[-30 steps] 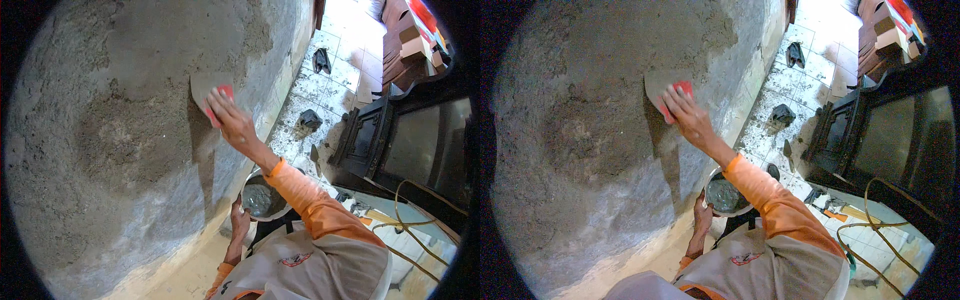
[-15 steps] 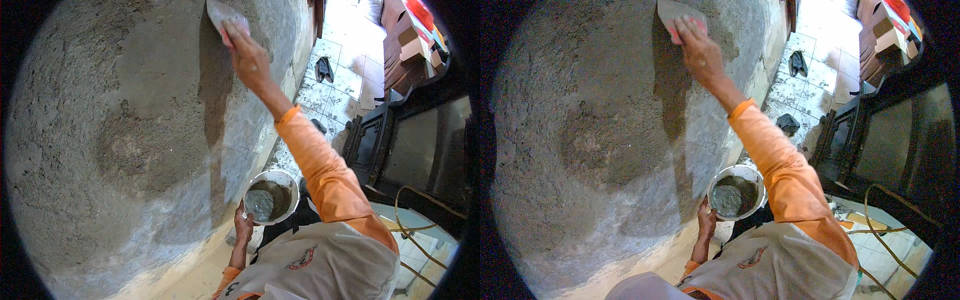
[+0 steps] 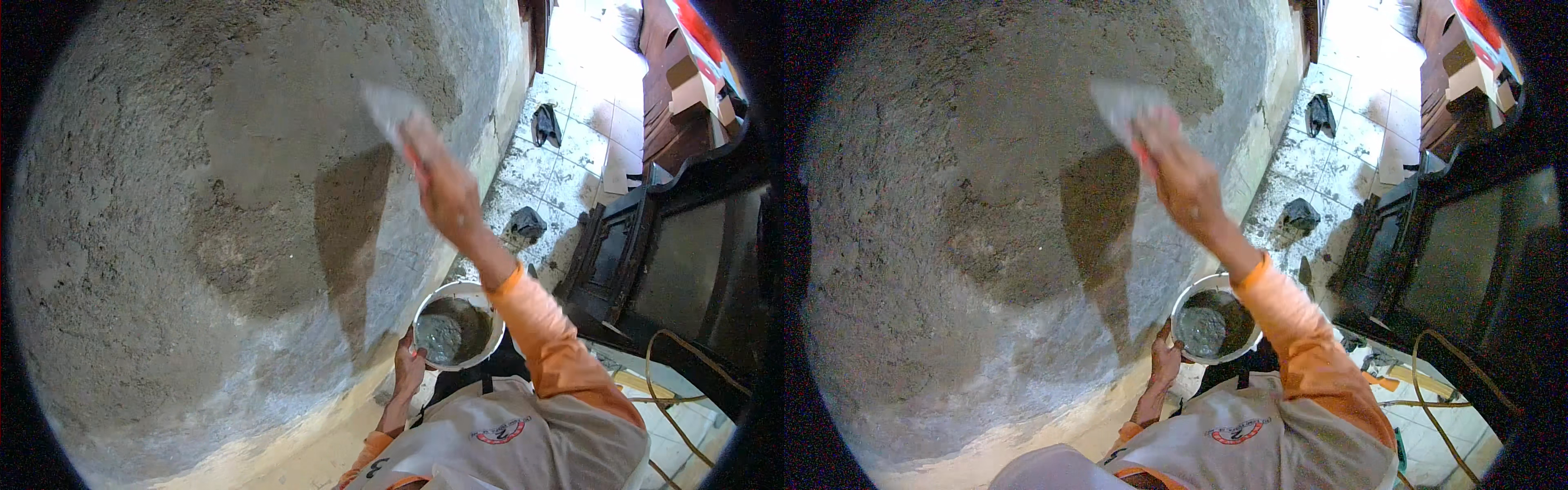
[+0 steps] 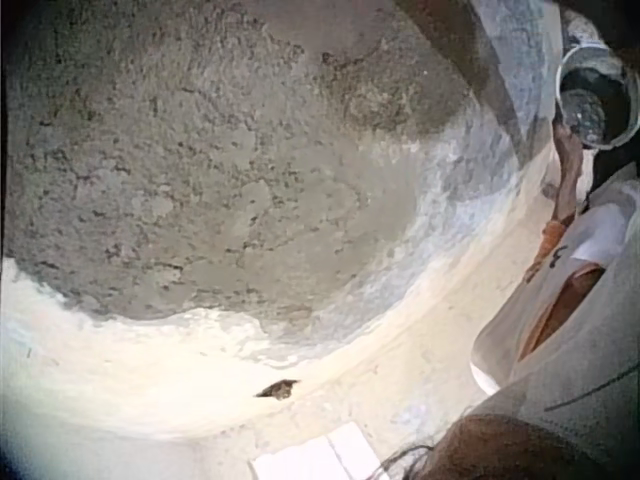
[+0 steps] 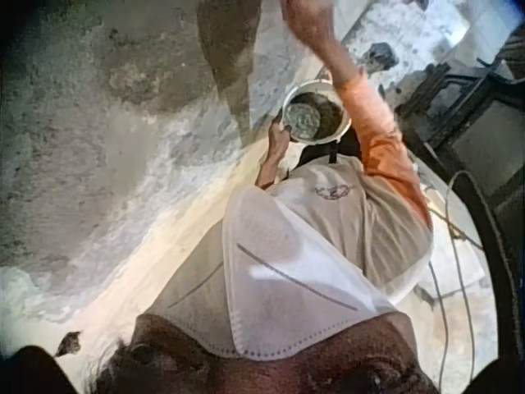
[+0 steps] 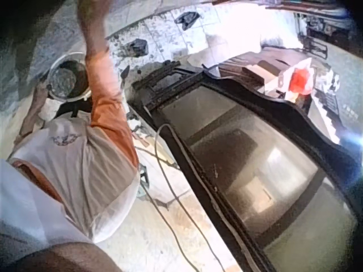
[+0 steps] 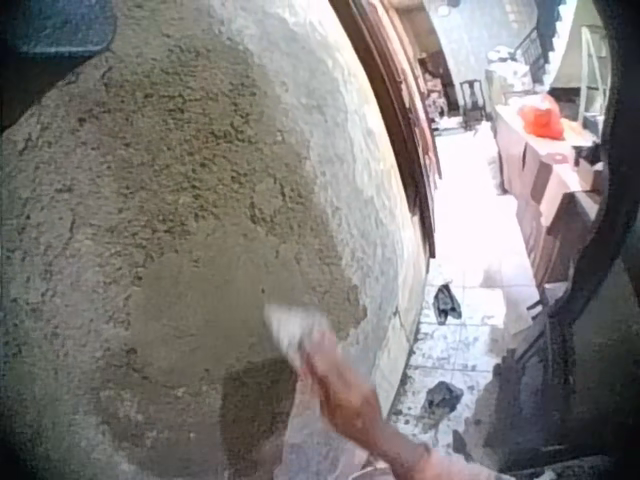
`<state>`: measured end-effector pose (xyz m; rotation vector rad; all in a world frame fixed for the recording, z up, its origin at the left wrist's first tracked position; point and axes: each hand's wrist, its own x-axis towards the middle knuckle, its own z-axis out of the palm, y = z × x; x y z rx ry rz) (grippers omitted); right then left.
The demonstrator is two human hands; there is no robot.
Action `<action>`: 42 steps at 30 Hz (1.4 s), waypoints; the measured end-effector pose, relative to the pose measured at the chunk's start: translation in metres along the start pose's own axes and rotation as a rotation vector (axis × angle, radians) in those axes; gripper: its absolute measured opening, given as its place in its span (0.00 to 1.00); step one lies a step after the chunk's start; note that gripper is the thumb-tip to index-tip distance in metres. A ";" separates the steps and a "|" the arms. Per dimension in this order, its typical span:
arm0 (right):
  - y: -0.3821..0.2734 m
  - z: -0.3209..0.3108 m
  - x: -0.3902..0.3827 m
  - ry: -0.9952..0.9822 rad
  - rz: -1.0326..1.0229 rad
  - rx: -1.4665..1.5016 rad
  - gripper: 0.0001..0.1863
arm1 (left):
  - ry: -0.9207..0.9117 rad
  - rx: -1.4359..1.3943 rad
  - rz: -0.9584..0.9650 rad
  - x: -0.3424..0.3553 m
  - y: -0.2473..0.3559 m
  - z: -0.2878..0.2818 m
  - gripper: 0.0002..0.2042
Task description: The person applies gray plaster mix from a bucket onto a concrete wall using a hand spatula.
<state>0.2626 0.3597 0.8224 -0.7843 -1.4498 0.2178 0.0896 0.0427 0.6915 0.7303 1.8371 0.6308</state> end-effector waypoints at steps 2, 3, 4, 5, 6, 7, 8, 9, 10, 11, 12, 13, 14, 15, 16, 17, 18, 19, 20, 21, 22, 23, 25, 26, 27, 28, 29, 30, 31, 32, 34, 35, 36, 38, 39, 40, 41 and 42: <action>0.004 0.001 0.063 0.081 -0.053 -0.093 0.28 | -0.005 -0.045 -0.001 -0.004 0.003 -0.001 0.33; 0.008 0.004 0.085 0.092 -0.064 -0.124 0.29 | 0.006 -0.011 -0.004 -0.004 0.005 0.002 0.34; 0.014 0.013 0.096 0.096 -0.067 -0.131 0.29 | 0.018 0.024 -0.005 -0.002 0.007 0.004 0.34; 0.014 0.032 0.103 0.099 -0.109 -0.157 0.30 | 0.028 0.024 -0.004 0.002 -0.005 0.001 0.34; 0.011 0.049 0.105 0.104 -0.151 -0.185 0.30 | 0.043 0.023 0.020 0.006 -0.021 -0.003 0.34; -0.003 0.066 0.091 0.099 -0.120 -0.178 0.31 | 0.060 0.017 0.038 0.009 -0.034 -0.007 0.35; -0.012 0.074 0.068 0.066 -0.066 -0.134 0.30 | 0.057 0.015 0.031 0.007 -0.030 -0.005 0.35; -0.020 0.077 0.041 0.034 -0.013 -0.093 0.30 | 0.044 -0.037 0.029 0.001 -0.016 -0.001 0.35; -0.030 0.076 0.014 -0.043 -0.014 -0.127 0.29 | 0.031 -0.089 0.029 -0.004 -0.007 0.003 0.35; -0.046 0.073 -0.014 -0.123 -0.010 -0.156 0.29 | 0.031 -0.089 0.024 -0.008 -0.011 0.004 0.35; -0.060 0.067 -0.042 -0.187 -0.007 -0.117 0.31 | 0.030 -0.136 -0.004 -0.007 -0.016 0.003 0.35; -0.065 0.061 -0.062 -0.245 -0.009 -0.077 0.33 | 0.031 -0.181 -0.025 -0.002 -0.021 0.001 0.35; -0.061 0.055 -0.075 -0.240 -0.004 -0.076 0.33 | 0.032 -0.174 -0.026 0.000 -0.033 -0.003 0.35; -0.057 0.049 -0.086 -0.252 -0.024 -0.034 0.32 | 0.077 -0.055 -0.004 0.004 -0.049 -0.009 0.35; -0.050 0.042 -0.093 -0.265 -0.045 0.002 0.31 | 0.117 0.062 0.019 0.008 -0.056 -0.012 0.34; -0.026 0.028 -0.085 -0.182 -0.002 0.004 0.30 | 0.103 0.055 -0.025 0.006 -0.042 -0.003 0.35; 0.001 0.018 -0.065 -0.096 0.038 0.019 0.29 | 0.092 0.060 -0.029 0.004 -0.031 0.001 0.35; 0.024 0.010 -0.045 -0.032 0.083 -0.012 0.28 | 0.072 0.095 0.043 0.000 -0.024 -0.001 0.35; 0.047 0.006 -0.022 0.032 0.126 -0.044 0.27 | 0.052 0.130 0.118 -0.004 -0.022 -0.002 0.35; 0.062 0.012 0.013 0.107 0.080 -0.055 0.28 | 0.075 0.066 0.067 0.001 -0.051 -0.011 0.36; 0.086 0.007 0.031 0.172 0.039 -0.109 0.29 | 0.053 0.067 0.066 0.000 -0.042 0.000 0.36; 0.103 0.007 0.034 0.169 0.044 -0.129 0.29 | 0.037 0.000 0.015 -0.006 -0.021 0.010 0.36; 0.106 0.034 0.042 0.070 0.158 -0.100 0.30 | 0.044 -0.063 -0.034 -0.010 -0.017 0.012 0.36; 0.087 0.058 0.034 -0.021 0.262 -0.119 0.32 | 0.082 -0.009 0.002 -0.006 -0.034 0.006 0.35; 0.065 0.073 0.021 0.008 0.226 -0.068 0.33 | 0.114 0.045 0.033 -0.005 -0.045 0.002 0.35; 0.045 0.080 0.003 0.036 0.192 -0.026 0.34 | 0.117 0.046 0.025 -0.005 -0.047 0.002 0.35; 0.028 0.086 -0.020 -0.007 0.195 -0.015 0.34 | 0.098 -0.010 -0.017 -0.003 -0.045 0.004 0.34; 0.011 0.087 -0.050 -0.053 0.203 -0.005 0.35 | 0.078 -0.066 -0.065 -0.004 -0.046 0.007 0.34; -0.014 0.080 -0.078 -0.133 0.214 0.014 0.34 | 0.081 -0.065 -0.072 -0.005 -0.048 0.006 0.34; -0.034 0.073 -0.099 -0.207 0.219 0.038 0.33 | 0.060 -0.054 -0.058 -0.002 -0.049 0.005 0.34; -0.043 0.048 -0.136 -0.284 0.193 0.033 0.32 | 0.039 -0.035 -0.046 -0.003 -0.051 0.002 0.34; -0.039 0.035 -0.140 -0.360 0.158 0.018 0.31 | 0.046 -0.039 -0.041 -0.003 -0.048 0.007 0.34; -0.025 0.032 -0.138 -0.353 0.157 0.018 0.31 | 0.055 -0.045 -0.036 -0.003 -0.045 0.008 0.34; 0.006 0.014 -0.086 -0.090 0.160 -0.005 0.26 | 0.060 -0.047 -0.052 -0.002 -0.046 0.012 0.34; 0.012 0.012 -0.048 0.002 0.138 -0.017 0.24 | 0.071 -0.030 0.028 -0.002 -0.060 0.004 0.34; 0.021 0.008 -0.007 0.094 0.117 -0.039 0.22 | 0.073 -0.013 0.109 -0.004 -0.068 0.000 0.33; 0.037 0.003 0.029 0.129 0.075 -0.089 0.23 | 0.060 -0.014 0.111 -0.004 -0.061 0.006 0.33; 0.049 0.009 0.052 0.163 0.037 -0.130 0.24 | 0.057 -0.030 0.046 -0.009 -0.046 0.010 0.33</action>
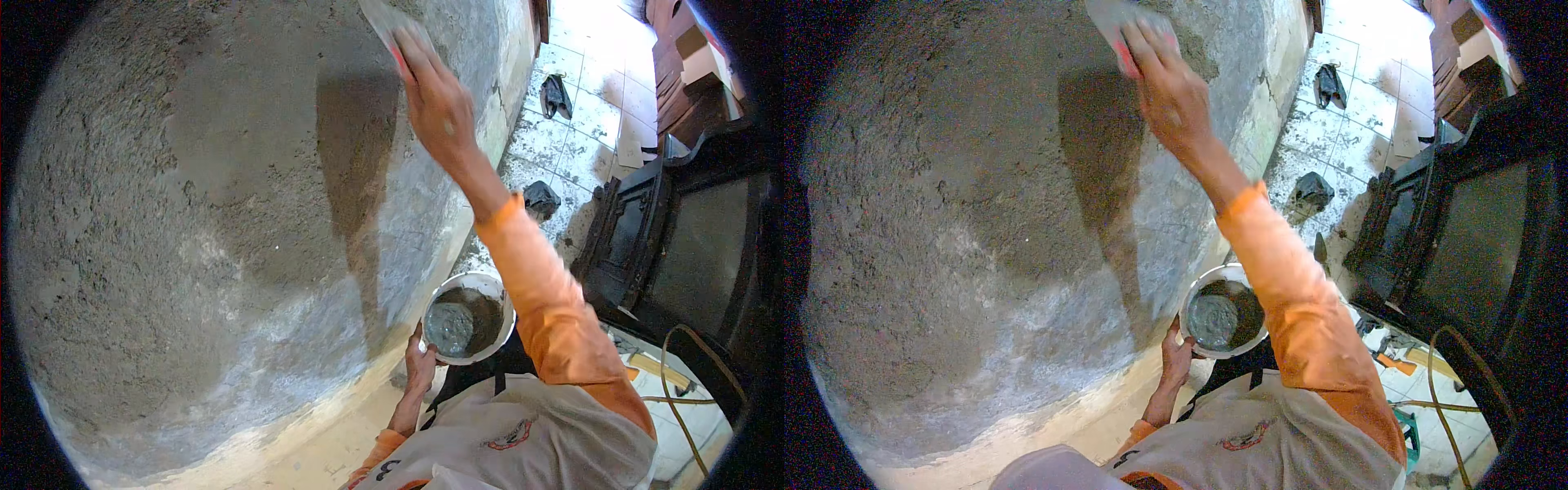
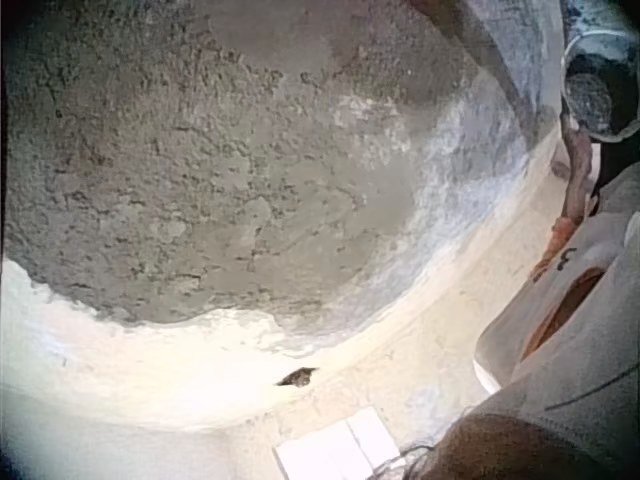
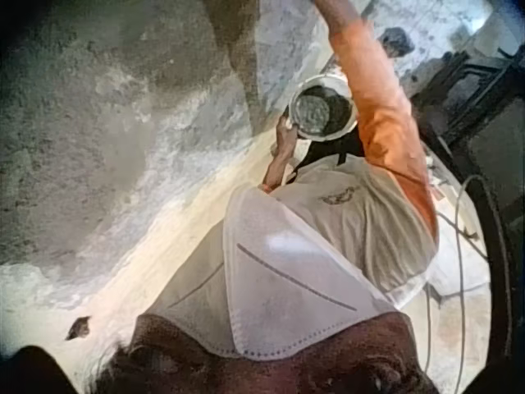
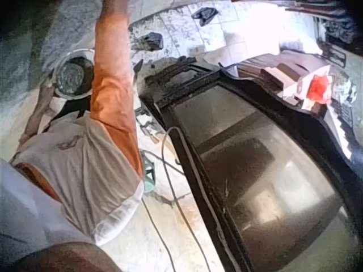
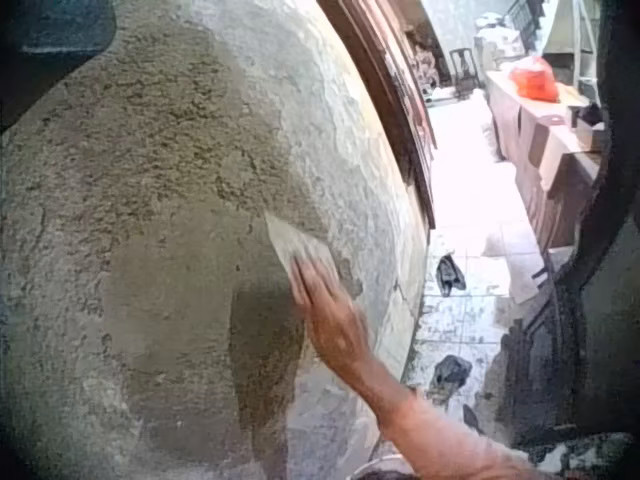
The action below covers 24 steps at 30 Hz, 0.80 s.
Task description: The person applies gray plaster mix from a bucket onto a concrete wall using a hand spatula.
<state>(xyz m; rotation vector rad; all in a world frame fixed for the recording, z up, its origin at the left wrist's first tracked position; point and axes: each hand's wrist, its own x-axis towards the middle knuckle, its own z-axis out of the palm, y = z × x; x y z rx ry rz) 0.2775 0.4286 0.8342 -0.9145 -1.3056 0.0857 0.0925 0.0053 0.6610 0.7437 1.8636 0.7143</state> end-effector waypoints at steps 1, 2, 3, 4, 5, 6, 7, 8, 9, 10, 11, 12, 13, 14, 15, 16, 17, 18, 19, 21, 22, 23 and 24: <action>0.005 0.011 0.010 0.002 -0.004 -0.007 0.24 | -0.005 -0.015 -0.060 -0.003 0.010 0.004 0.33; 0.004 0.027 0.018 -0.025 -0.027 -0.020 0.27 | -0.003 -0.017 -0.055 -0.004 0.006 0.003 0.33; 0.000 0.038 0.022 -0.050 -0.052 -0.035 0.29 | -0.014 -0.044 -0.035 -0.005 0.001 0.002 0.33; -0.014 0.052 0.008 -0.049 -0.054 -0.015 0.29 | -0.007 -0.073 -0.017 -0.007 -0.004 -0.003 0.33; -0.036 0.061 -0.021 -0.094 -0.020 0.001 0.30 | 0.013 -0.078 -0.014 -0.011 -0.009 -0.007 0.33; -0.055 0.064 -0.050 -0.136 0.007 0.012 0.31 | 0.047 -0.029 -0.042 -0.011 -0.011 -0.006 0.33; -0.072 0.058 -0.083 -0.242 0.006 0.040 0.32 | 0.080 0.020 -0.074 -0.012 -0.012 -0.007 0.34; -0.086 0.043 -0.118 -0.352 0.006 0.059 0.33 | 0.085 0.013 -0.070 -0.015 -0.010 -0.006 0.34; -0.098 0.025 -0.151 -0.432 -0.008 0.066 0.33 | 0.059 -0.019 -0.068 -0.017 -0.004 -0.004 0.34; -0.104 0.007 -0.172 -0.510 -0.023 0.074 0.32 | 0.035 -0.050 -0.064 -0.018 0.001 -0.003 0.34; -0.104 -0.007 -0.179 -0.505 -0.030 0.085 0.32 | 0.046 -0.051 -0.056 -0.020 0.001 -0.004 0.34; -0.099 -0.019 -0.184 -0.506 -0.008 0.101 0.31 | 0.053 -0.023 -0.078 -0.020 0.000 -0.005 0.34; -0.093 -0.025 -0.185 -0.508 0.014 0.114 0.30 | 0.057 0.006 -0.101 -0.019 -0.001 -0.005 0.33; -0.084 -0.029 -0.160 -0.405 -0.012 0.096 0.29 | 0.052 0.004 -0.096 -0.020 0.002 -0.002 0.33; -0.073 -0.028 -0.120 -0.304 -0.032 0.088 0.28 | 0.060 0.061 -0.052 -0.023 0.004 -0.003 0.33; -0.068 -0.025 -0.083 -0.224 -0.033 0.067 0.27 | 0.067 0.118 -0.011 -0.029 0.003 -0.004 0.33; -0.063 -0.019 -0.044 -0.141 -0.038 0.045 0.27 | 0.071 0.115 -0.009 -0.030 -0.006 -0.006 0.33; -0.061 -0.007 -0.010 -0.107 -0.038 0.048 0.27 | 0.094 0.054 -0.012 -0.028 -0.023 -0.011 0.34; -0.056 0.000 0.015 -0.075 -0.042 0.031 0.28 | 0.095 -0.009 -0.015 -0.027 -0.033 -0.010 0.34; -0.047 0.026 0.025 -0.091 -0.066 -0.016 0.29 | 0.074 -0.108 -0.016 -0.032 -0.036 -0.008 0.35; -0.047 0.037 0.021 -0.116 -0.090 -0.064 0.30 | 0.052 -0.212 -0.025 -0.034 -0.034 -0.005 0.35; -0.062 0.048 -0.003 -0.166 -0.085 -0.039 0.33 | 0.052 -0.218 -0.025 -0.039 -0.034 -0.009 0.35; -0.079 0.052 -0.033 -0.176 -0.078 -0.041 0.34 | 0.065 -0.176 0.003 -0.043 -0.032 -0.011 0.35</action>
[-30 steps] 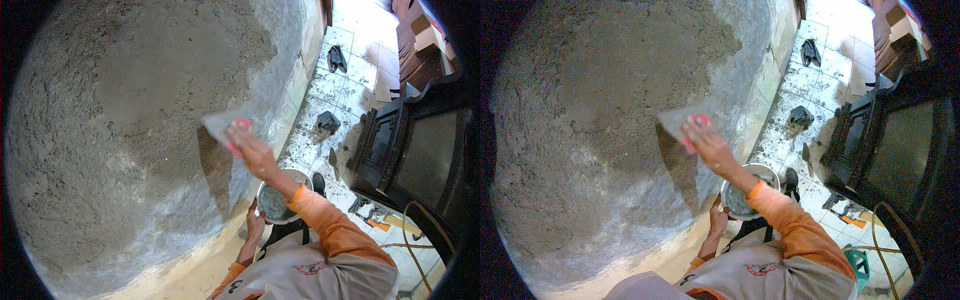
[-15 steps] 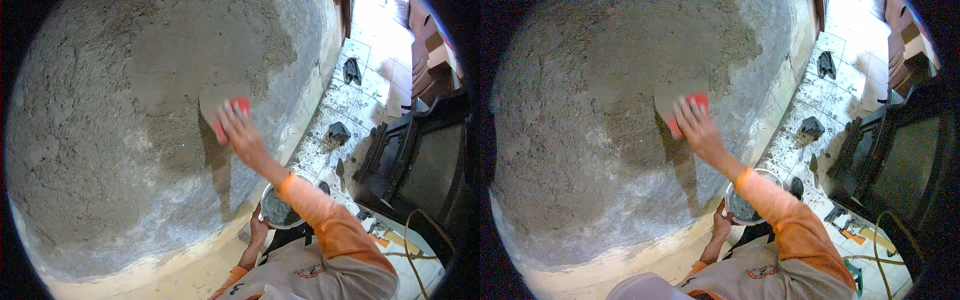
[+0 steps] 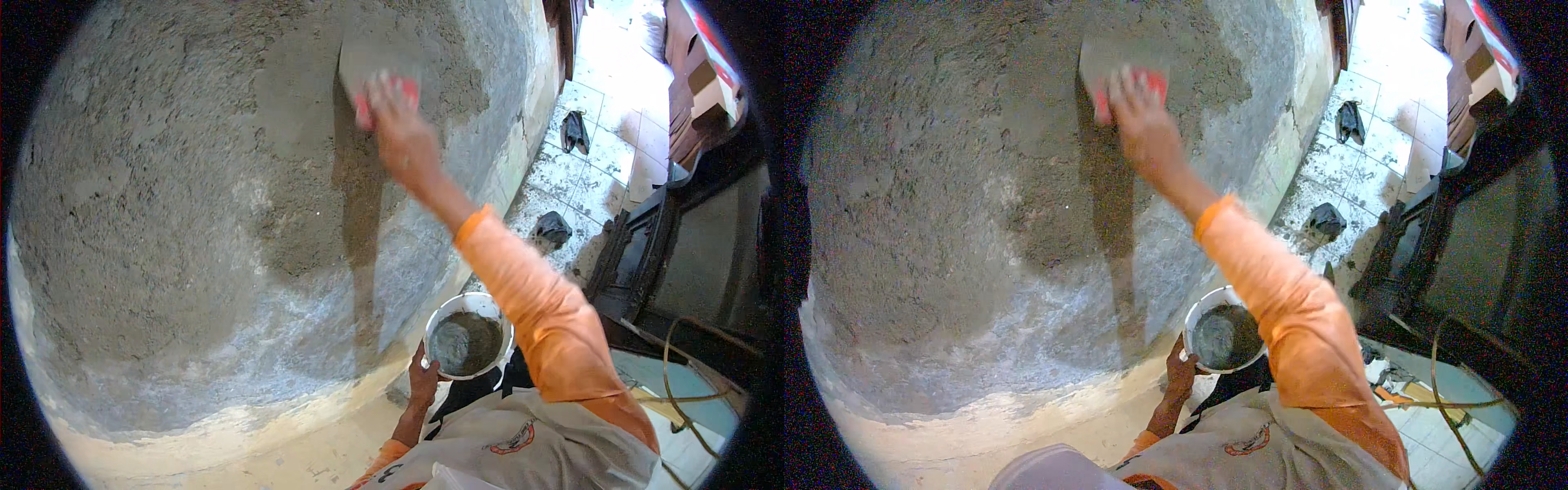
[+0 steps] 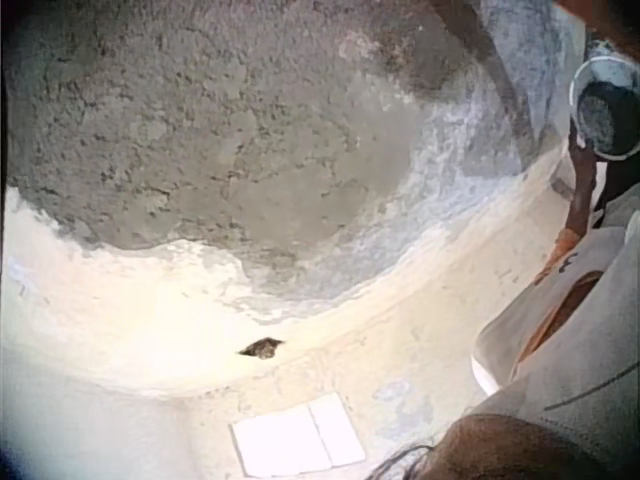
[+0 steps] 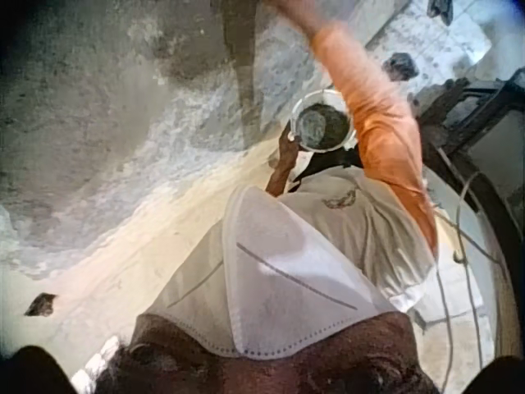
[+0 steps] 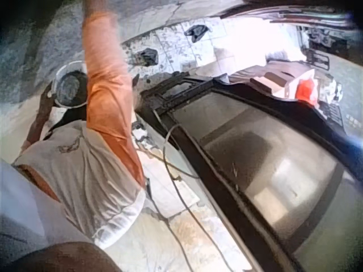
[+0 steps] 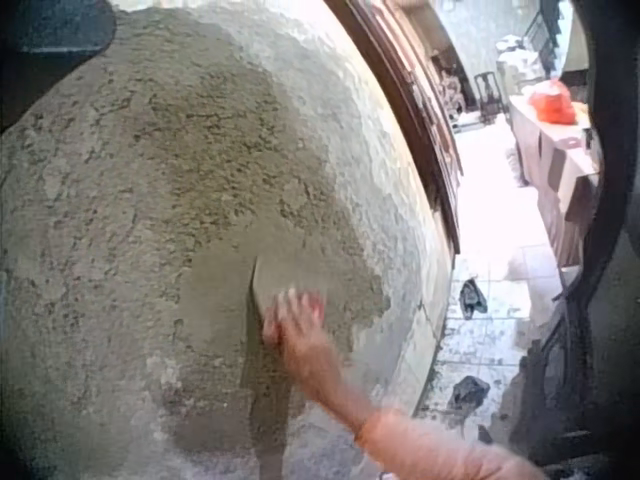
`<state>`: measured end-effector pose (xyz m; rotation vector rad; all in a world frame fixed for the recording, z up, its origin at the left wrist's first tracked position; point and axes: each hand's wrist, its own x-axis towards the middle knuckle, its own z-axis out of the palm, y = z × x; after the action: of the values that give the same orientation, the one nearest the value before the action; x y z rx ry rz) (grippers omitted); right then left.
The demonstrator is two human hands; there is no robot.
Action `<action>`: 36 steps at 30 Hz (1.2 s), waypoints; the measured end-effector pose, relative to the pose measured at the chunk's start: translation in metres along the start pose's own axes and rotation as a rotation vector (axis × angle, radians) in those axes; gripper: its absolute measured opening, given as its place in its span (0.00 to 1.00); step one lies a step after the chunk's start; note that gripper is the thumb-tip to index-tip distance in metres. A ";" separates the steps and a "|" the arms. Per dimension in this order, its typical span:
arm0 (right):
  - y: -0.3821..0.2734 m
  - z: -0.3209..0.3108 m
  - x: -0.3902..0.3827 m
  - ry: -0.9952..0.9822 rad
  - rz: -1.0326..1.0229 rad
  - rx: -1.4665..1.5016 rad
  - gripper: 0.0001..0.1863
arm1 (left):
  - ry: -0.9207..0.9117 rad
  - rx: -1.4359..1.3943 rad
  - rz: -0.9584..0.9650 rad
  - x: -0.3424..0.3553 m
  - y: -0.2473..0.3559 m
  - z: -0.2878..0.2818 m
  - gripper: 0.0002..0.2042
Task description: The person applies gray plaster mix from a bucket onto a concrete wall using a hand spatula.
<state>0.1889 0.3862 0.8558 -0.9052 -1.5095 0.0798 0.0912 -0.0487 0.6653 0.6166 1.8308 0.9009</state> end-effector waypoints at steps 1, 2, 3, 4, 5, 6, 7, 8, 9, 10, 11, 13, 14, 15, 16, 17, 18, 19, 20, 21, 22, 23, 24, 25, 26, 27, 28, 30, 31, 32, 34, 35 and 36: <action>-0.022 0.004 -0.034 -0.010 0.006 0.003 0.35 | 0.015 0.040 0.031 -0.003 0.000 -0.002 0.34; -0.040 -0.003 -0.073 -0.126 -0.010 0.027 0.36 | 0.004 0.034 0.040 -0.004 -0.004 -0.005 0.34; -0.056 -0.018 -0.114 -0.238 -0.025 0.042 0.37 | -0.004 -0.018 0.008 -0.005 -0.010 -0.009 0.34; -0.075 -0.039 -0.154 -0.396 0.022 0.072 0.37 | -0.012 -0.067 -0.023 -0.004 -0.018 -0.014 0.34; -0.084 -0.060 -0.191 -0.521 0.012 0.104 0.37 | -0.018 -0.095 0.027 -0.001 -0.029 -0.020 0.34; -0.094 -0.080 -0.225 -0.599 0.148 0.208 0.34 | -0.042 -0.096 0.038 0.004 -0.033 -0.027 0.34; -0.103 -0.103 -0.256 -0.678 0.287 0.313 0.31 | -0.026 -0.094 -0.004 0.005 -0.039 -0.034 0.34; -0.111 -0.128 -0.276 -0.743 0.504 0.317 0.27 | -0.007 -0.095 -0.047 0.005 -0.045 -0.041 0.34; -0.115 -0.153 -0.289 -0.802 0.718 0.319 0.23 | -0.046 -0.091 -0.028 0.007 -0.053 -0.051 0.35; -0.113 -0.176 -0.306 -0.756 0.746 0.287 0.20 | -0.035 0.003 -0.005 0.006 -0.050 -0.052 0.33; -0.113 -0.191 -0.321 -0.706 0.775 0.259 0.17 | -0.046 0.053 0.041 0.001 -0.039 -0.053 0.32; -0.118 -0.212 -0.340 -0.792 0.763 0.242 0.16 | -0.064 0.093 0.100 -0.001 -0.042 -0.069 0.31; -0.126 -0.215 -0.346 -0.894 0.749 0.252 0.15 | -0.072 0.200 0.235 0.008 -0.061 -0.084 0.30; -0.133 -0.213 -0.357 -0.933 0.666 0.199 0.18 | -0.081 0.308 0.369 0.013 -0.075 -0.093 0.30; -0.134 -0.209 -0.373 -0.921 0.668 0.173 0.18 | -0.105 0.300 0.380 0.004 -0.060 -0.090 0.30; -0.131 -0.201 -0.392 -1.082 0.619 0.042 0.20 | -0.179 0.393 0.359 -0.012 -0.025 -0.085 0.31; -0.136 -0.190 -0.404 -1.248 0.559 -0.078 0.22 | -0.232 0.486 0.339 -0.023 -0.004 -0.088 0.31; -0.152 -0.173 -0.408 -1.354 0.487 -0.156 0.25 | -0.247 0.495 0.492 -0.004 -0.036 -0.109 0.30; -0.160 -0.164 -0.423 -1.343 0.492 -0.169 0.25 | -0.260 0.494 0.504 -0.005 -0.036 -0.113 0.30; -0.167 -0.154 -0.438 -1.299 0.269 -0.334 0.25 | -0.245 0.563 0.563 -0.006 -0.035 -0.115 0.30; -0.172 -0.139 -0.449 -1.248 0.038 -0.483 0.24 | -0.217 0.631 0.616 -0.008 -0.034 -0.121 0.30; -0.177 -0.130 -0.452 -1.272 -0.074 -0.609 0.22 | -0.225 0.628 0.624 -0.012 -0.029 -0.121 0.30; -0.179 -0.120 -0.452 -1.268 -0.069 -0.621 0.22 | -0.227 0.617 0.655 -0.015 -0.025 -0.121 0.29; -0.180 -0.110 -0.445 -1.425 -0.017 -0.607 0.20 | -0.221 0.603 0.684 -0.019 -0.020 -0.120 0.29; -0.175 -0.104 -0.443 -1.576 0.049 -0.595 0.19 | -0.234 0.600 0.697 -0.025 -0.015 -0.117 0.29; -0.147 -0.086 -0.478 -1.445 -0.007 -0.669 0.17 | -0.240 0.618 0.745 -0.033 -0.005 -0.108 0.28; -0.132 -0.073 -0.495 -1.438 0.003 -0.684 0.17 | -0.231 0.633 0.784 -0.034 -0.002 -0.105 0.28; -0.116 -0.062 -0.513 -1.139 0.022 -0.402 0.19 | -0.222 0.619 0.760 -0.029 -0.003 -0.107 0.28; -0.122 -0.067 -0.499 -1.421 -0.050 -0.506 0.21 | -0.200 0.614 0.728 -0.025 -0.006 -0.108 0.28; -0.115 -0.073 -0.492 -1.420 -0.044 -0.520 0.21 | -0.212 0.608 0.735 -0.024 -0.001 -0.103 0.28; -0.108 -0.079 -0.483 -1.533 0.100 -0.402 0.24 | -0.179 0.612 0.709 -0.027 0.009 -0.098 0.28; -0.113 -0.079 -0.466 -1.640 0.095 -0.381 0.23 | -0.178 0.616 0.690 -0.029 0.015 -0.101 0.28; -0.111 -0.068 -0.478 -1.666 0.064 -0.359 0.23 | -0.148 0.608 0.664 -0.029 0.010 -0.104 0.28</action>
<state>0.1361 0.0077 0.5408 -1.2186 -3.0815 0.7816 0.0077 -0.0964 0.7157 1.6936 1.7766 0.6613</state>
